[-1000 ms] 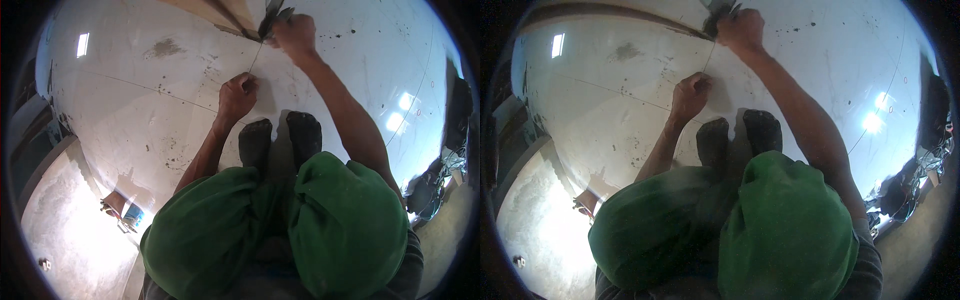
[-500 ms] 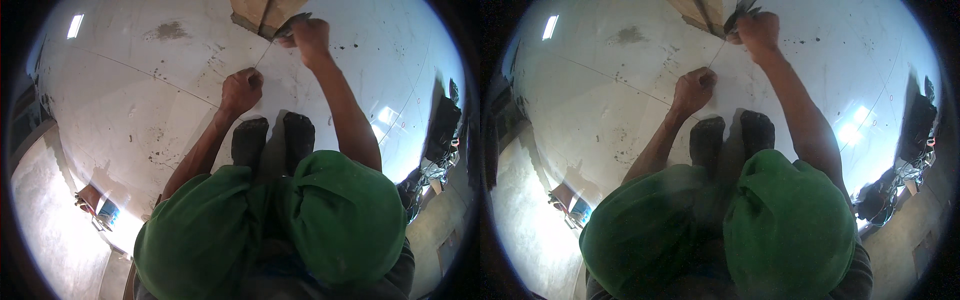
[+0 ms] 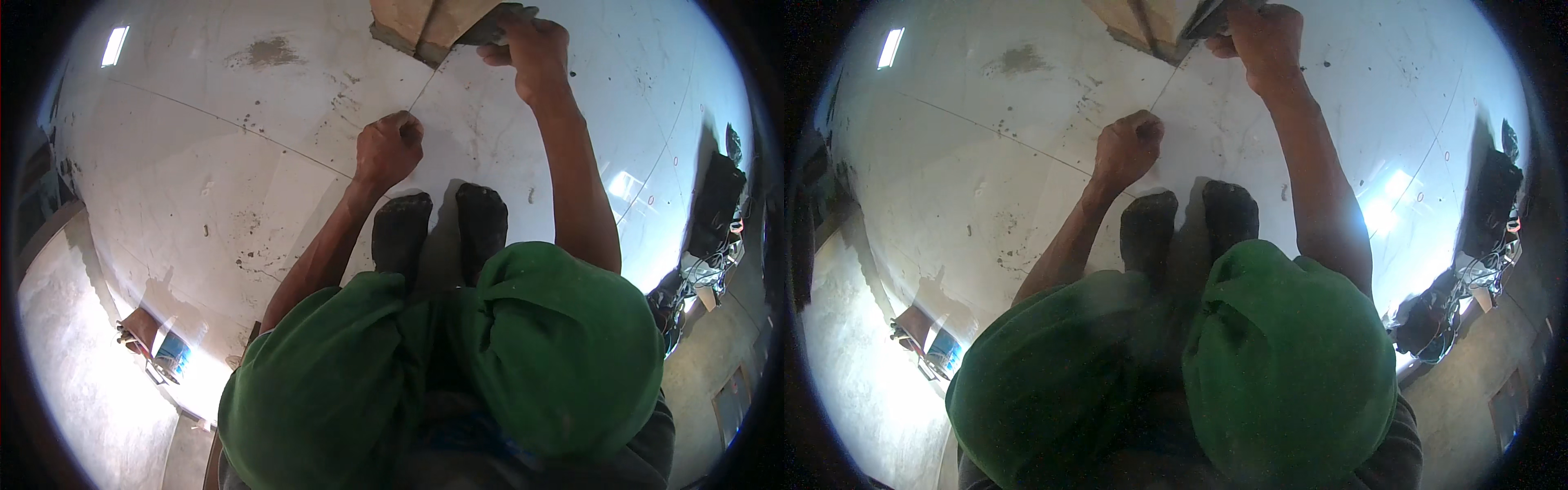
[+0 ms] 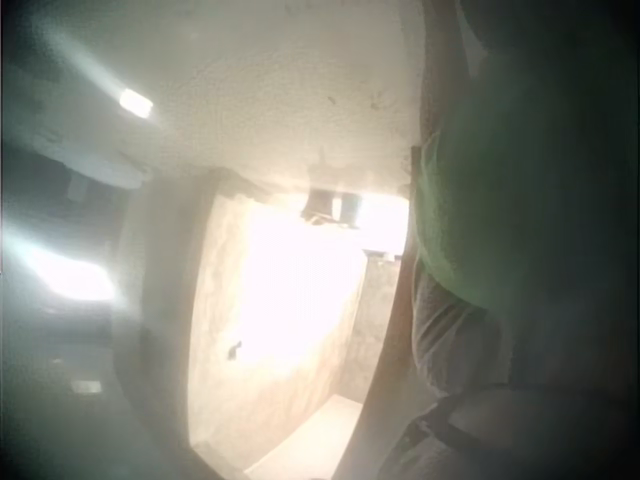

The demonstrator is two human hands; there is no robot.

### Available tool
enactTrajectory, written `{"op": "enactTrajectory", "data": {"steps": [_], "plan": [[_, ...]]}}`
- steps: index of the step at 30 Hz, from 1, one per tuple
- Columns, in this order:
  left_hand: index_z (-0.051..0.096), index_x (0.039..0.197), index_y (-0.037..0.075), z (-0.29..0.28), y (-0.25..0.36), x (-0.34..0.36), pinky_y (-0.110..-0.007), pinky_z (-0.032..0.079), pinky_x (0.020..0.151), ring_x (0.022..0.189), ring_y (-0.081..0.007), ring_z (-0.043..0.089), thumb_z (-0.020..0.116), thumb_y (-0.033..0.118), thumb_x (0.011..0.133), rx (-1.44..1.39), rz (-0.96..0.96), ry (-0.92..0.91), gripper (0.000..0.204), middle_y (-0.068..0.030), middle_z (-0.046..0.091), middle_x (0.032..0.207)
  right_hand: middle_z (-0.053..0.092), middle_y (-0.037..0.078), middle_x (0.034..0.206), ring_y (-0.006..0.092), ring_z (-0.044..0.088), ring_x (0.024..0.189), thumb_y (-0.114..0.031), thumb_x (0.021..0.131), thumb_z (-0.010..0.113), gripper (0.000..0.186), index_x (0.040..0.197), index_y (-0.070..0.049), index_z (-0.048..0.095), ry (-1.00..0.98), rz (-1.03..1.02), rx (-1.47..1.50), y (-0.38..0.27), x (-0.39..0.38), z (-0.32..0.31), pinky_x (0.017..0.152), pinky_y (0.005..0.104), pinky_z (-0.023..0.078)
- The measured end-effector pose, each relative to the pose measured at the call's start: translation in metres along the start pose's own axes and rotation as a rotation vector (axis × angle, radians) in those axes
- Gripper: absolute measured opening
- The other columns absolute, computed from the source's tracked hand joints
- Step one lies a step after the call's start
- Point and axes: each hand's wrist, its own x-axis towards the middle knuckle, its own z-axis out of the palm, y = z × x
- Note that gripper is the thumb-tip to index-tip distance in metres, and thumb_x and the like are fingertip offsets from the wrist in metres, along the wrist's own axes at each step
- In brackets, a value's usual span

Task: The person applies grey grout to the joints between white floor tiles and the wall corner using a metal scraper. They spread the material along the seams, press it into gaps, and remove excess with the tool and their fingers.

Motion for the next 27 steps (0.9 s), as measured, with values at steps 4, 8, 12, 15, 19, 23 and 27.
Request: {"op": "enactTrajectory", "data": {"steps": [4, 8, 12, 15, 19, 23, 27], "plan": [[0.079, 0.108, 0.008, 0.002, 0.016, 0.004, -0.043, 0.061, 0.084, 0.089, -0.0316, 0.080, 0.069, 0.020, 0.100, 0.024, -0.015, -0.062, 0.018, -0.0152, 0.081, 0.095, 0.078, 0.022, 0.093, 0.0275, 0.076, 0.063, -0.014, 0.095, 0.070, 0.033, 0.103, 0.017, 0.072, -0.057, 0.084, -0.286, 0.043, 0.017, -0.014, 0.054, 0.0358, 0.063], [0.078, 0.108, 0.008, 0.001, 0.008, 0.005, -0.043, 0.060, 0.085, 0.092, -0.0310, 0.080, 0.069, 0.022, 0.100, 0.080, 0.012, -0.018, 0.019, -0.0146, 0.081, 0.096, 0.075, 0.019, 0.084, 0.0273, 0.076, 0.062, -0.013, 0.095, 0.069, 0.028, 0.095, 0.015, 0.072, -0.070, 0.058, -0.075, 0.020, 0.013, 0.003, 0.052, 0.0381, 0.063], [0.078, 0.101, 0.008, -0.002, 0.018, 0.003, -0.047, 0.059, 0.082, 0.089, -0.0397, 0.077, 0.069, 0.022, 0.097, 0.056, -0.005, -0.012, 0.017, -0.0174, 0.079, 0.090, 0.074, 0.020, 0.079, 0.0265, 0.075, 0.061, -0.015, 0.095, 0.070, 0.030, 0.088, 0.014, 0.072, 0.078, -0.030, 0.017, -0.011, 0.005, -0.024, 0.050, 0.0382, 0.062], [0.077, 0.102, 0.006, 0.002, 0.017, 0.006, -0.047, 0.059, 0.080, 0.087, -0.0393, 0.077, 0.069, 0.021, 0.097, 0.074, 0.031, 0.007, 0.017, -0.0173, 0.079, 0.090, 0.075, 0.023, 0.080, 0.0264, 0.075, 0.059, -0.019, 0.096, 0.070, 0.037, 0.086, 0.016, 0.072, 0.067, 0.057, -0.087, 0.024, 0.015, -0.023, 0.051, 0.0374, 0.062], [0.076, 0.103, 0.005, 0.000, 0.013, 0.007, -0.046, 0.059, 0.079, 0.085, -0.0385, 0.077, 0.070, 0.020, 0.097, 0.052, 0.033, -0.009, 0.018, -0.0170, 0.079, 0.090, 0.075, 0.020, 0.078, 0.0265, 0.075, 0.060, -0.025, 0.097, 0.071, 0.042, 0.085, 0.016, 0.073, -0.016, 0.056, -0.231, 0.025, 0.025, -0.005, 0.056, 0.0367, 0.064], [0.076, 0.105, 0.003, -0.002, 0.020, 0.008, -0.043, 0.059, 0.080, 0.085, -0.0358, 0.078, 0.069, 0.019, 0.098, 0.028, -0.041, -0.071, 0.019, -0.0171, 0.079, 0.090, 0.077, 0.018, 0.090, 0.0251, 0.071, 0.081, -0.027, 0.096, 0.073, 0.034, 0.094, 0.006, 0.079, -0.113, -0.460, -0.951, 0.003, 0.035, -0.057, 0.072, 0.0418, 0.058], [0.076, 0.105, 0.002, 0.002, 0.017, 0.010, -0.041, 0.058, 0.076, 0.079, -0.0306, 0.078, 0.069, 0.020, 0.099, 0.050, 0.036, -0.041, 0.020, -0.0168, 0.078, 0.087, 0.073, 0.007, 0.073, 0.0163, 0.071, 0.065, -0.026, 0.101, 0.070, 0.038, 0.086, 0.009, 0.077, 0.199, -0.162, 0.048, 0.001, 0.003, -0.089, 0.062, 0.0318, 0.061]]}}
